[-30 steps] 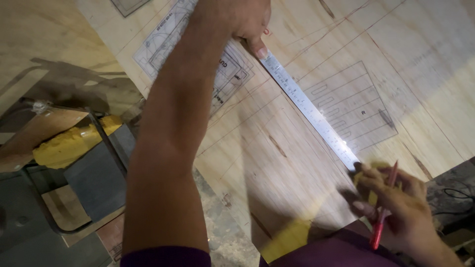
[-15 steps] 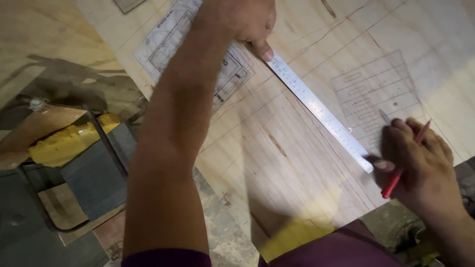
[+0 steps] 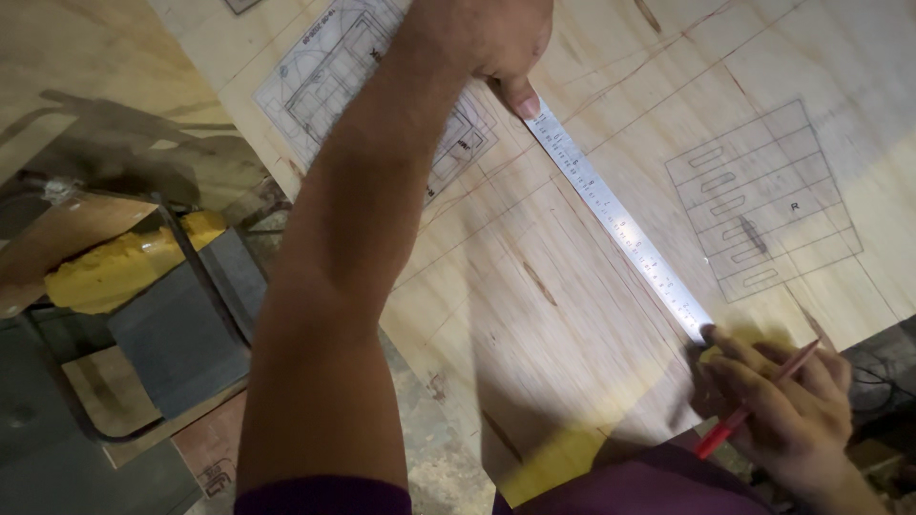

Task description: The person marks lines on a piece of wood using a ruler and a pencil while referencing a template.

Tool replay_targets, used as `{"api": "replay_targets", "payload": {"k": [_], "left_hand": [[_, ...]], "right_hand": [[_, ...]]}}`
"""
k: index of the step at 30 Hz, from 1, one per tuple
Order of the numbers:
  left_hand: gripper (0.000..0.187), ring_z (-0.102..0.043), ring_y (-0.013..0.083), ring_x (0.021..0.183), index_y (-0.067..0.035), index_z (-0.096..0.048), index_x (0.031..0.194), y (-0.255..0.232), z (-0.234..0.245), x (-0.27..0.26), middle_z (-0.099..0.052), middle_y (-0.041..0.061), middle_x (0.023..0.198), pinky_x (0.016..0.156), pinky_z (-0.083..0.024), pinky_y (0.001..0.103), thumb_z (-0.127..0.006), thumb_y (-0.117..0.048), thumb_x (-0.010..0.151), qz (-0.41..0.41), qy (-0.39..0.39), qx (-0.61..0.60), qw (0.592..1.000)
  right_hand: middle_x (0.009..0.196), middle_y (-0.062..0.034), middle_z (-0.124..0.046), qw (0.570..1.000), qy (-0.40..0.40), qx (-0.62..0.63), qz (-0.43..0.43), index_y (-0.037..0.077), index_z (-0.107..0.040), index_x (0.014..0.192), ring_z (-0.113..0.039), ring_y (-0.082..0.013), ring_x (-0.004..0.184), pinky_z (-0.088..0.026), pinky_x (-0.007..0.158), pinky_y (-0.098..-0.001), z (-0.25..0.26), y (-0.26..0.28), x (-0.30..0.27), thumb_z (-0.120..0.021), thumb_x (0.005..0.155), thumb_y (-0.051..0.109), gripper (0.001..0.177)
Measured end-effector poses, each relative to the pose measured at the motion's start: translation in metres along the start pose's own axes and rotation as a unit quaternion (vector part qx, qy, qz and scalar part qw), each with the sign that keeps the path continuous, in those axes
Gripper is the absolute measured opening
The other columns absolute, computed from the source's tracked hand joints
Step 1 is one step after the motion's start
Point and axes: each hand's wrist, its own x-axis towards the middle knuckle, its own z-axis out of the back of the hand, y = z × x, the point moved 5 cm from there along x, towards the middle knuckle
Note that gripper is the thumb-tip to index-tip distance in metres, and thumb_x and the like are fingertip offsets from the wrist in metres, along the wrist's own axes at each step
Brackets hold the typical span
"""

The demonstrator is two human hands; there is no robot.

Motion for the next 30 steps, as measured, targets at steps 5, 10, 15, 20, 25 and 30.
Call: {"api": "replay_targets", "payload": {"k": [5, 10, 15, 20, 25, 30], "left_hand": [[0.048, -0.070, 0.0257, 0.062, -0.005, -0.075, 0.076, -0.004, -0.004, 0.004, -0.075, 0.010, 0.073, 0.063, -0.058, 0.042, -0.083, -0.051, 0.078, -0.026, -0.014, 0.057, 0.998], [0.046, -0.069, 0.0251, 0.057, -0.006, -0.076, 0.078, -0.003, -0.006, 0.003, -0.075, 0.009, 0.073, 0.062, -0.058, 0.039, -0.081, -0.051, 0.079, -0.022, -0.021, 0.065, 0.997], [0.038, -0.069, 0.0238, 0.061, -0.008, -0.077, 0.084, 0.000, 0.003, -0.002, -0.076, 0.008, 0.078, 0.064, -0.058, 0.042, -0.085, -0.045, 0.077, -0.016, -0.003, -0.006, 1.000], [0.026, -0.070, 0.0210, 0.066, -0.015, -0.077, 0.089, -0.008, 0.009, -0.010, -0.075, 0.006, 0.081, 0.065, -0.057, 0.043, -0.088, -0.034, 0.077, -0.037, -0.022, -0.034, 0.999], [0.039, -0.070, 0.0216, 0.067, -0.005, -0.069, 0.078, -0.021, 0.000, -0.010, -0.073, 0.008, 0.073, 0.064, -0.054, 0.043, -0.093, -0.035, 0.072, -0.088, 0.015, -0.096, 0.991], [0.041, -0.069, 0.0241, 0.073, -0.007, -0.066, 0.073, -0.023, -0.009, -0.004, -0.071, 0.009, 0.077, 0.063, -0.053, 0.042, -0.097, -0.032, 0.064, -0.149, -0.037, -0.074, 0.985]], "right_hand": [[0.115, -0.0040, -0.077, 1.000, 0.002, 0.019, 0.004, 0.007, -0.075, 0.103, -0.070, -0.0240, 0.096, -0.045, 0.083, -0.0328, -0.003, 0.005, 0.003, -0.083, 0.082, 0.018, 0.025], [0.118, -0.0037, -0.076, 0.998, 0.010, 0.056, -0.002, 0.008, -0.074, 0.105, -0.069, -0.0211, 0.098, -0.046, 0.085, -0.0322, -0.007, 0.009, 0.009, -0.083, 0.083, 0.016, 0.025], [0.116, -0.0054, -0.076, 0.998, 0.033, 0.057, -0.018, 0.008, -0.074, 0.103, -0.069, -0.0204, 0.097, -0.044, 0.084, -0.0352, -0.006, 0.012, 0.011, -0.083, 0.079, 0.019, 0.028], [0.120, -0.0048, -0.075, 0.996, 0.035, 0.074, -0.035, 0.009, -0.075, 0.105, -0.065, -0.0208, 0.099, -0.046, 0.090, -0.0339, -0.007, 0.014, 0.014, -0.083, 0.079, 0.021, 0.030], [0.124, -0.0051, -0.074, 0.997, 0.040, 0.060, -0.031, 0.008, -0.075, 0.110, -0.064, -0.0222, 0.104, -0.045, 0.097, -0.0346, -0.007, 0.016, 0.011, -0.081, 0.081, 0.022, 0.033], [0.120, -0.0028, -0.075, 0.997, 0.056, 0.052, -0.025, 0.008, -0.073, 0.114, -0.066, -0.0214, 0.103, -0.039, 0.098, -0.0347, -0.010, 0.014, 0.007, -0.080, 0.080, 0.023, 0.037]]}}
